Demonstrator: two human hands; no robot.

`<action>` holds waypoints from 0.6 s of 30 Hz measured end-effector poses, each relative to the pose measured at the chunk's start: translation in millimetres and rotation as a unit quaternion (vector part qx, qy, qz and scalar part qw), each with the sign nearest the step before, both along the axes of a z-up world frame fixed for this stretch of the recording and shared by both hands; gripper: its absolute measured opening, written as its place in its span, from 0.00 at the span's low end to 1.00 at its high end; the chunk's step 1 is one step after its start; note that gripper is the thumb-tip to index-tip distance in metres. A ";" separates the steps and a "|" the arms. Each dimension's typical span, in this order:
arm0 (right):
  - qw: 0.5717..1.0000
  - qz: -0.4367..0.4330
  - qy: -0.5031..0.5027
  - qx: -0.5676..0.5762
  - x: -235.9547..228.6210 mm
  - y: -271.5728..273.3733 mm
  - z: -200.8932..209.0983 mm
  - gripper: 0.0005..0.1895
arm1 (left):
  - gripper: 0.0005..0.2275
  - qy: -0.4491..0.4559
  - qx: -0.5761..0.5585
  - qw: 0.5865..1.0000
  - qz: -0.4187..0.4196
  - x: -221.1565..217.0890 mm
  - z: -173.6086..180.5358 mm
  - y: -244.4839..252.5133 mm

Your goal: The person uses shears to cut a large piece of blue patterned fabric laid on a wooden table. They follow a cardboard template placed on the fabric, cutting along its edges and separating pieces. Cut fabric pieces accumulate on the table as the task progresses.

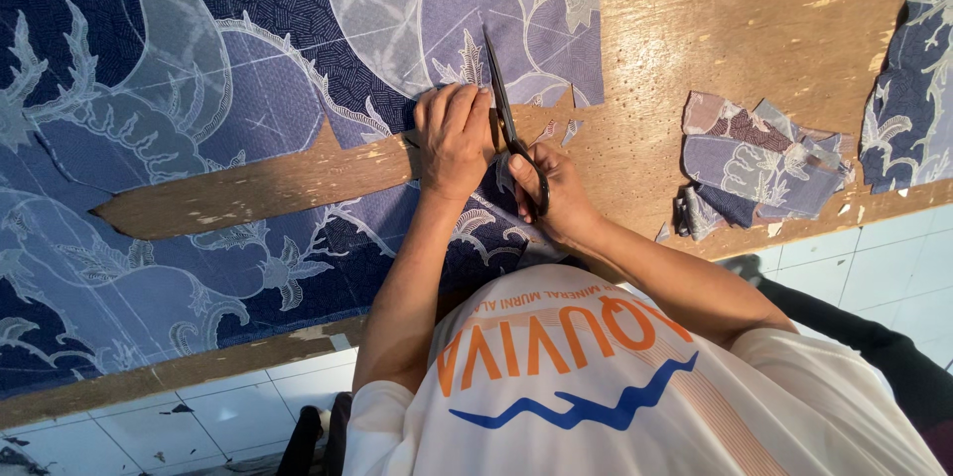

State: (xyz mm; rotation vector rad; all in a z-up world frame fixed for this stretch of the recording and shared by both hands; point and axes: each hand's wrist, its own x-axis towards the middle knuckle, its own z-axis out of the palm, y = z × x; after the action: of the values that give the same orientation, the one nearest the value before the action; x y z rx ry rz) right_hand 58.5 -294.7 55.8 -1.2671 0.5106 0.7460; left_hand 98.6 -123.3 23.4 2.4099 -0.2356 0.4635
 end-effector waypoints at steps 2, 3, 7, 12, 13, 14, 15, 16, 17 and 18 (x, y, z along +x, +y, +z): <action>1.000 0.020 0.004 0.014 -0.1 -11.6 0.0 0.22 | 0.10 0.000 0.003 1.000 0.005 0.6 -0.4 -1.1; 0.999 0.044 0.007 0.008 0.4 -19.5 0.3 0.22 | 0.09 0.001 0.010 1.000 0.010 0.0 -0.9 -1.6; 0.991 0.132 -0.024 -0.021 10.5 -51.6 3.1 0.27 | 0.08 0.007 0.024 0.999 0.038 -2.9 -3.3 -5.8; 0.956 0.276 0.011 -0.103 53.5 -89.7 14.0 0.33 | 0.08 0.005 0.076 0.995 0.063 -10.7 -5.8 -13.1; 0.945 0.305 0.012 -0.116 64.0 -94.0 16.1 0.34 | 0.09 0.006 0.087 0.994 0.066 -12.1 -6.0 -14.3; 0.939 0.326 0.008 -0.109 73.9 -98.7 19.0 0.34 | 0.09 0.010 0.094 0.993 0.068 -13.3 -5.9 -16.0; 0.933 0.346 0.002 -0.101 85.4 -104.3 22.2 0.35 | 0.09 0.014 0.101 0.992 0.071 -13.1 -6.0 -17.5; 0.926 0.366 -0.004 -0.093 96.5 -107.1 23.0 0.37 | 0.09 0.017 0.108 0.991 0.073 -12.8 -5.9 -18.1; 0.910 0.402 -0.007 -0.101 107.5 -109.6 22.7 0.34 | 0.10 0.013 0.113 0.991 0.074 -13.1 -5.6 -18.7; 0.892 0.438 -0.010 -0.108 119.8 -113.7 22.7 0.32 | 0.10 0.008 0.119 0.990 0.075 -13.3 -5.4 -19.0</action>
State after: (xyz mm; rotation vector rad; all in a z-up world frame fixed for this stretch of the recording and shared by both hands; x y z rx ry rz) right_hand 178.4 -408.4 78.4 -1.7255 -0.0389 1.4516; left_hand 85.3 -142.3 18.0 2.6758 -0.1066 0.5071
